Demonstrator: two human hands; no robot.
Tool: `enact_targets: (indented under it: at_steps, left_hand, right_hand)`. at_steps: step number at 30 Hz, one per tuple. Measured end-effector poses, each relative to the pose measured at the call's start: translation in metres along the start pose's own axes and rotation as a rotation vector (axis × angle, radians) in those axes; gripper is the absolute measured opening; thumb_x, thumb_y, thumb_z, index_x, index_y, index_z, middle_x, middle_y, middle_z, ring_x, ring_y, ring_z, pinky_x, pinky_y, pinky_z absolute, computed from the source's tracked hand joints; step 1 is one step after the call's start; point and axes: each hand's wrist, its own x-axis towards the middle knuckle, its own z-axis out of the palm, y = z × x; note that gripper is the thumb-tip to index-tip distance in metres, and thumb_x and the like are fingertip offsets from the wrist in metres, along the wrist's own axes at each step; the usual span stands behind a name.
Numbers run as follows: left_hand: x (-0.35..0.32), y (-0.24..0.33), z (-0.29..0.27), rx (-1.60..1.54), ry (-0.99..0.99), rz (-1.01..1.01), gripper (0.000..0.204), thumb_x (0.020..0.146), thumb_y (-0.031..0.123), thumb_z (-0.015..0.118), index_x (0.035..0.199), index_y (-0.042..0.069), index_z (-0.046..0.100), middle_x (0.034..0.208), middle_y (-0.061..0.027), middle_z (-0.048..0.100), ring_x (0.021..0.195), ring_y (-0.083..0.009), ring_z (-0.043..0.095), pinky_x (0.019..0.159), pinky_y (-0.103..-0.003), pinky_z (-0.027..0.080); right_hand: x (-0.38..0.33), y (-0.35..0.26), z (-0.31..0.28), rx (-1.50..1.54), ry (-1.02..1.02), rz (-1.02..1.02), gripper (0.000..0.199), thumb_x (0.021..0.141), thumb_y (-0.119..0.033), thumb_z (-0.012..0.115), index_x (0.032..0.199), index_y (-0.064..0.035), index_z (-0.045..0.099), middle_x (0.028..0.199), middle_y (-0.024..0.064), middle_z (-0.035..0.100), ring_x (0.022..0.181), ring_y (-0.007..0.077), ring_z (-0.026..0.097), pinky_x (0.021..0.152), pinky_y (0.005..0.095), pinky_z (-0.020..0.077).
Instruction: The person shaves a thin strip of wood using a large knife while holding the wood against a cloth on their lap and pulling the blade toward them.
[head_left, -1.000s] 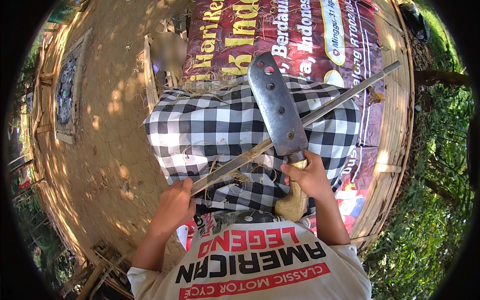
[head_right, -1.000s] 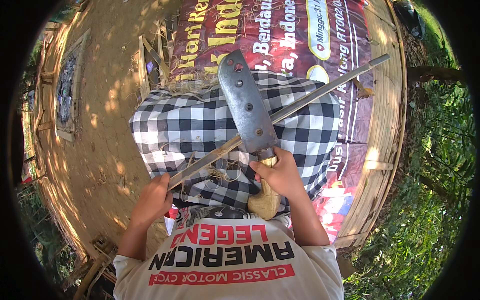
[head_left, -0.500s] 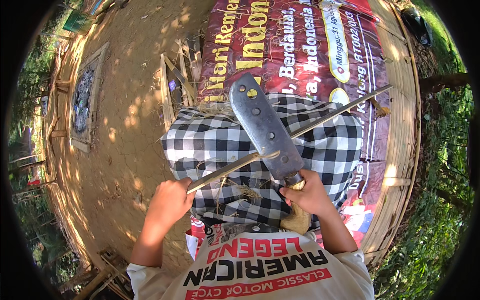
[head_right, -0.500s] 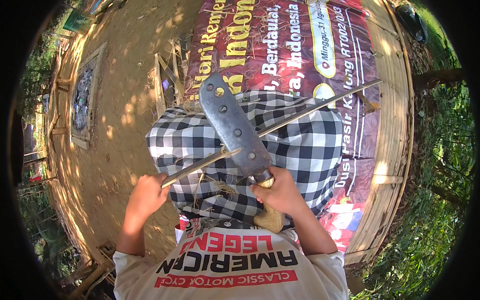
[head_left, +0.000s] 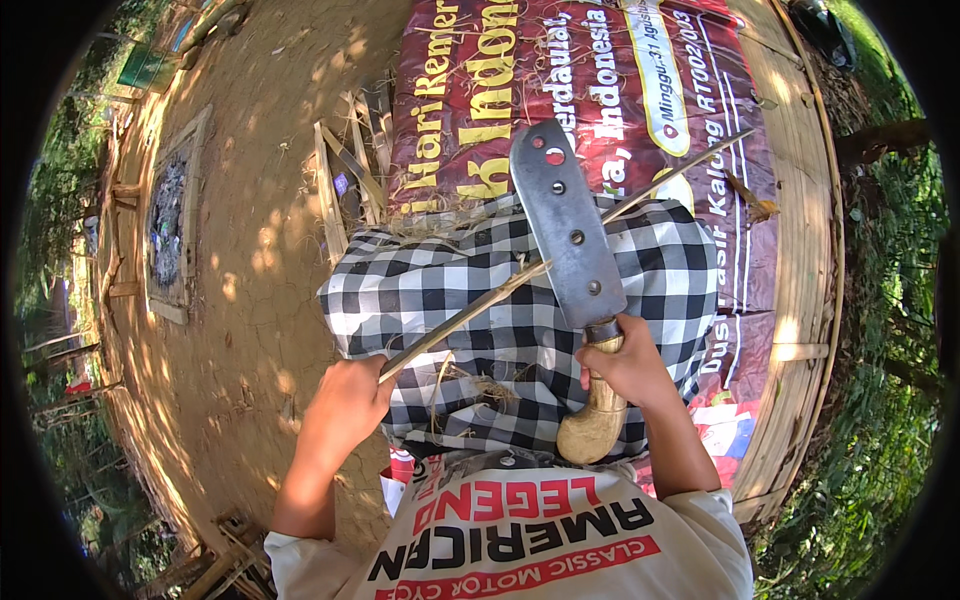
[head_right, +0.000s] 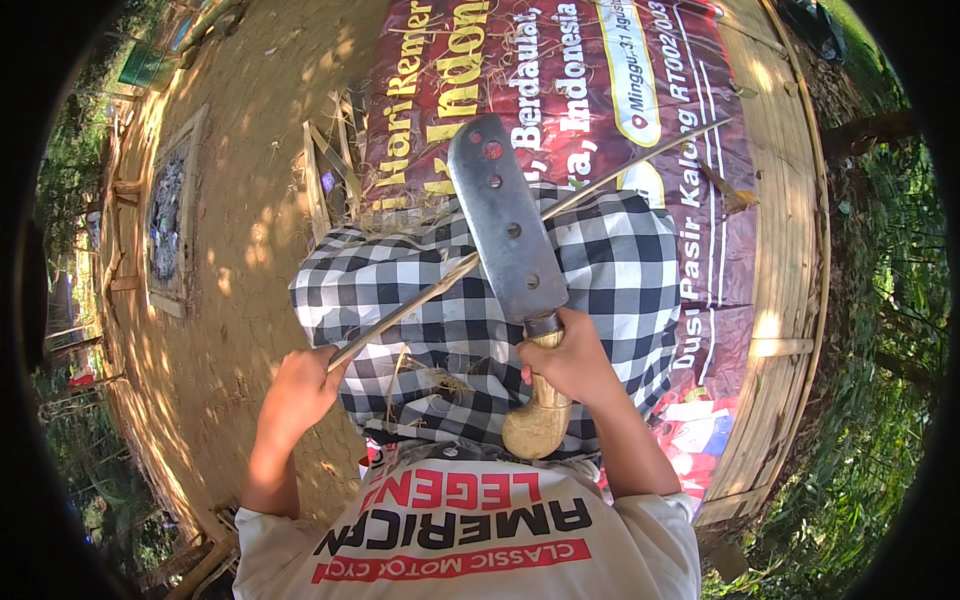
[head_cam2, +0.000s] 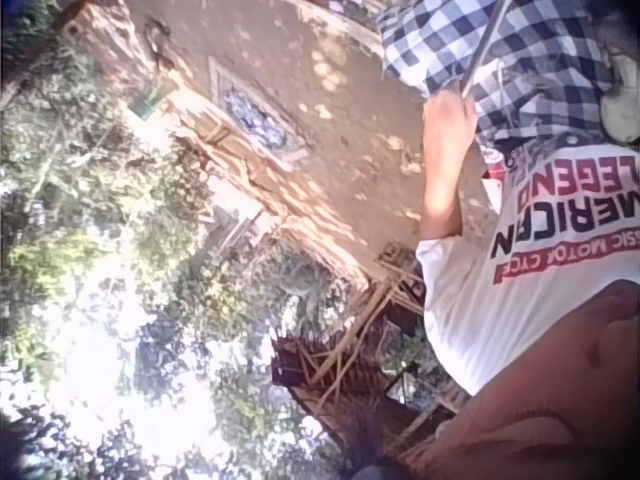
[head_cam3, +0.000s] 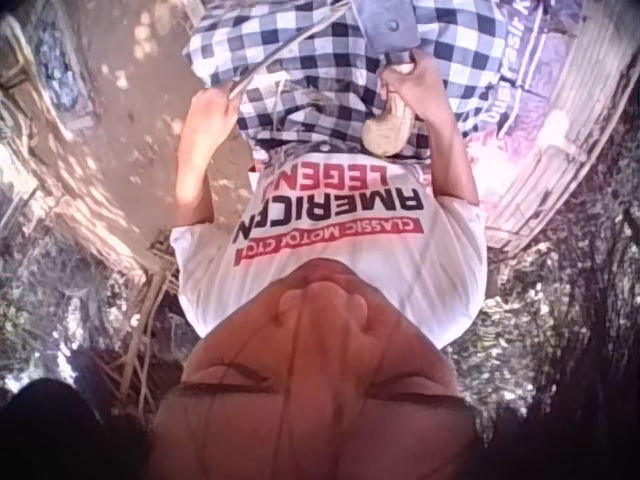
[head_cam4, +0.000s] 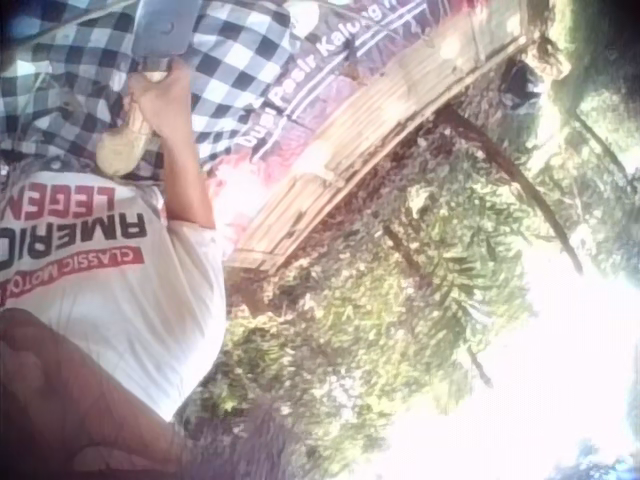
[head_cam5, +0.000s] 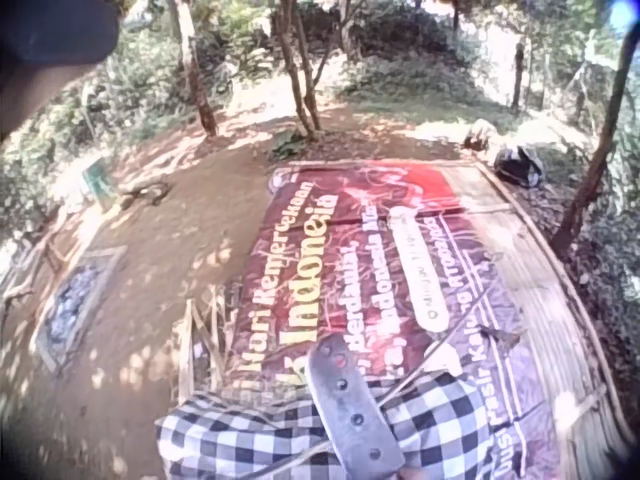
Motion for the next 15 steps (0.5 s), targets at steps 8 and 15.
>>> enact_targets:
  at_steps: [8, 15]
  left_hand:
    - [-0.002, -0.005, 0.011, -0.069, 0.004, 0.042, 0.028, 0.09, 0.019, 0.059, 0.076, -0.005, 0.059, 0.067, -0.0285, 0.055, 0.069, -0.0491, 0.053, 0.06, -0.05, 0.043]
    - [0.002, -0.007, 0.017, -0.102, -0.051, 0.002, 0.032, 0.093, 0.022, 0.057, 0.079, -0.006, 0.06, 0.067, -0.0278, 0.056, 0.068, -0.0484, 0.054, 0.059, -0.05, 0.042]
  right_hand:
    - [0.007, 0.004, -0.002, 0.033, -0.027, 0.042, 0.016, 0.074, 0.004, 0.064, 0.088, 0.0087, 0.057, 0.067, 0.0104, 0.061, 0.052, 0.0175, 0.061, 0.049, 0.03, 0.048]
    - [0.001, 0.006, 0.006, 0.008, -0.11, 0.068, 0.015, 0.075, 0.004, 0.064, 0.087, 0.0077, 0.056, 0.068, 0.0111, 0.061, 0.053, 0.0181, 0.061, 0.049, 0.0308, 0.0493]
